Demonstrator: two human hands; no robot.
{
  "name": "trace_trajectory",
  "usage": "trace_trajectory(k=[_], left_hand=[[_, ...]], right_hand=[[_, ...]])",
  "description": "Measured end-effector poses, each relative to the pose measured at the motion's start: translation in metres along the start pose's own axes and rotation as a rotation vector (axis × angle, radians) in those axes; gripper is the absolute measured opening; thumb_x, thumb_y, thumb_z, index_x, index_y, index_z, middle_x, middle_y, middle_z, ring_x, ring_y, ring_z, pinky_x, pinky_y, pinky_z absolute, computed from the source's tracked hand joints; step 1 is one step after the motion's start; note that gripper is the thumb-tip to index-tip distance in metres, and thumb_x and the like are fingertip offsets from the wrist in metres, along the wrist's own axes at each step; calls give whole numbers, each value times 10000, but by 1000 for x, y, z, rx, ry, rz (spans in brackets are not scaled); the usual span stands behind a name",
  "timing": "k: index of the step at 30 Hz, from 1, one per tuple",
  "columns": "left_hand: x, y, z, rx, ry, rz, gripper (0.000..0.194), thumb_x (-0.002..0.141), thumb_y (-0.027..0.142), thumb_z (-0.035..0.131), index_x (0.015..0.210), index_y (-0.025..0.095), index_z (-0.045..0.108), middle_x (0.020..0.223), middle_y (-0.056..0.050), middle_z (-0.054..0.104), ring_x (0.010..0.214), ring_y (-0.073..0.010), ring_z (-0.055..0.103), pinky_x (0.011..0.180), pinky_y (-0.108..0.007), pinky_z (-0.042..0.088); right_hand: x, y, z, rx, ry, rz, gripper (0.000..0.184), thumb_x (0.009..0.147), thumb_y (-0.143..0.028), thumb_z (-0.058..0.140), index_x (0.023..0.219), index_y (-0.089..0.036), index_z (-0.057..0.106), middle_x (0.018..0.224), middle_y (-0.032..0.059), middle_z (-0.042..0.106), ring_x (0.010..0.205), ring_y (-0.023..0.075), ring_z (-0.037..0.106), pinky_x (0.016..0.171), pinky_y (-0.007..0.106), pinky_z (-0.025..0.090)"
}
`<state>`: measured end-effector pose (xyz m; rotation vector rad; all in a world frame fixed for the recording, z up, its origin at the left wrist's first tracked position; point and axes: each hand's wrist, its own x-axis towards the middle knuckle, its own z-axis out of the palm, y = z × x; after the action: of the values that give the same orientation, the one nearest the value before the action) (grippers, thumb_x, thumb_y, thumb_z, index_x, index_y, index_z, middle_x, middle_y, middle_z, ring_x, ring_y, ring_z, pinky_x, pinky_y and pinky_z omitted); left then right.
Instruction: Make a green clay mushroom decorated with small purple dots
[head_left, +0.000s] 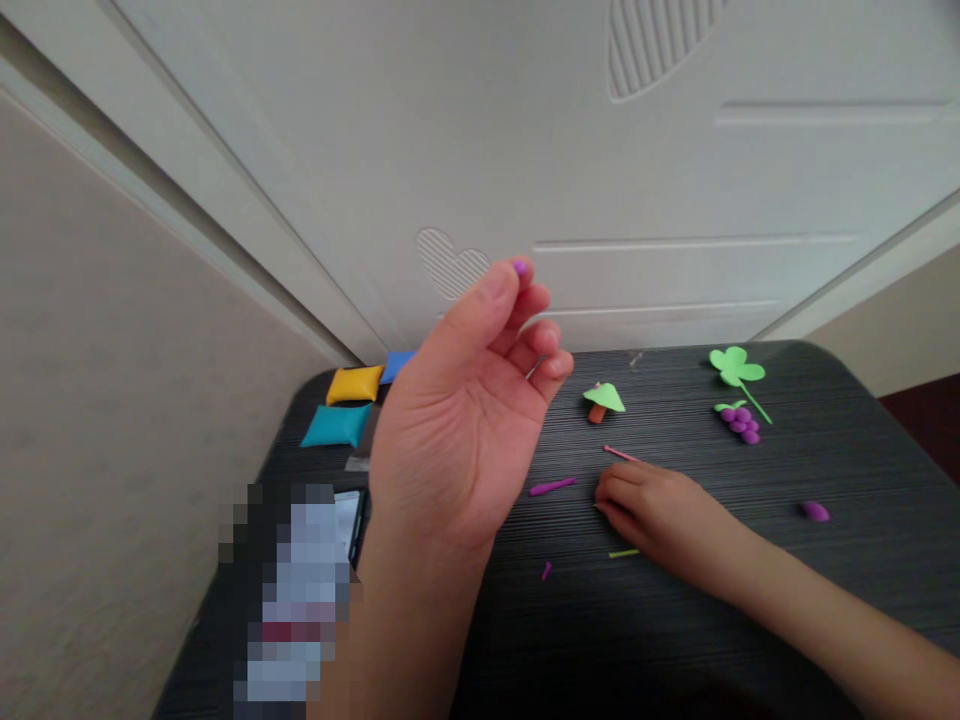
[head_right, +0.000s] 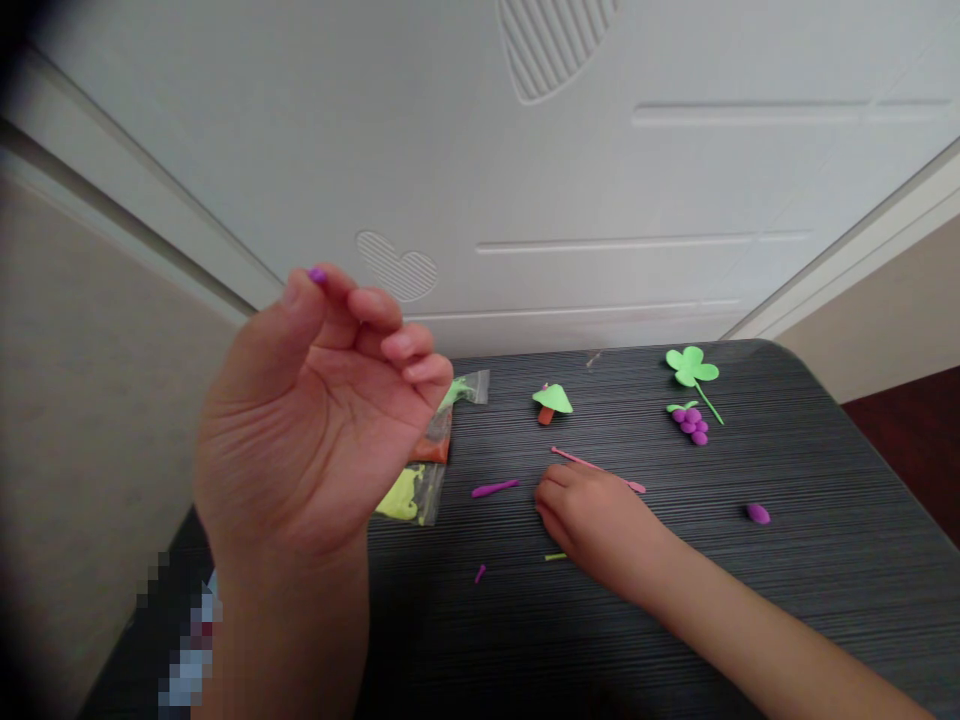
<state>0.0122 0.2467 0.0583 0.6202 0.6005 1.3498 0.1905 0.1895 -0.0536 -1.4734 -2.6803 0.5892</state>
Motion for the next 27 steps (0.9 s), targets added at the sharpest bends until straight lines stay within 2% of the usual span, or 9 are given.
trace_trajectory(k=[4,12,17,19,22,27], left_hand=[[0,-1,1,-8,-17,-1,109,778,239,534,722,227,627,783,7,621,869,-164,586,580,-208,418],[-1,-2,2,6,-2,-7,81,762,249,557,724,230,625,798,6,628,892,-172,582,588,-217,422],[-1,-1,1,-15,-35,-2,115,781,239,531,717,228,626,768,15,625,833,-155,593,571,-205,416],[0,-1,1,-4,-25,2,121,781,241,529,711,230,628,767,14,627,839,-160,592,568,-204,414],[0,-2,0,7,-9,-1,111,771,246,542,709,236,634,775,9,630,851,-167,589,575,-207,412],[-1,-9,2,0,-42,-1,90,750,230,564,712,220,644,770,3,622,709,-111,567,592,-208,416]], right_hand=[[-1,1,1,29,5,8,175,842,-205,385,833,-201,560,824,19,574,820,138,533,767,274,420],[2,-3,4,-75,10,-25,186,841,-198,377,823,-193,562,821,27,577,813,148,537,832,319,396],[2,-2,5,-47,10,-20,188,839,-184,375,811,-183,561,820,34,575,808,154,534,809,323,404],[1,1,2,45,4,-5,189,841,-194,377,823,-187,565,821,34,574,805,154,534,776,312,414],[-1,3,-9,298,35,36,151,830,-216,425,829,-201,576,825,23,573,799,146,531,769,302,411],[-1,-2,-40,915,255,166,70,785,-255,539,791,-211,594,848,8,577,828,137,522,772,275,397]])
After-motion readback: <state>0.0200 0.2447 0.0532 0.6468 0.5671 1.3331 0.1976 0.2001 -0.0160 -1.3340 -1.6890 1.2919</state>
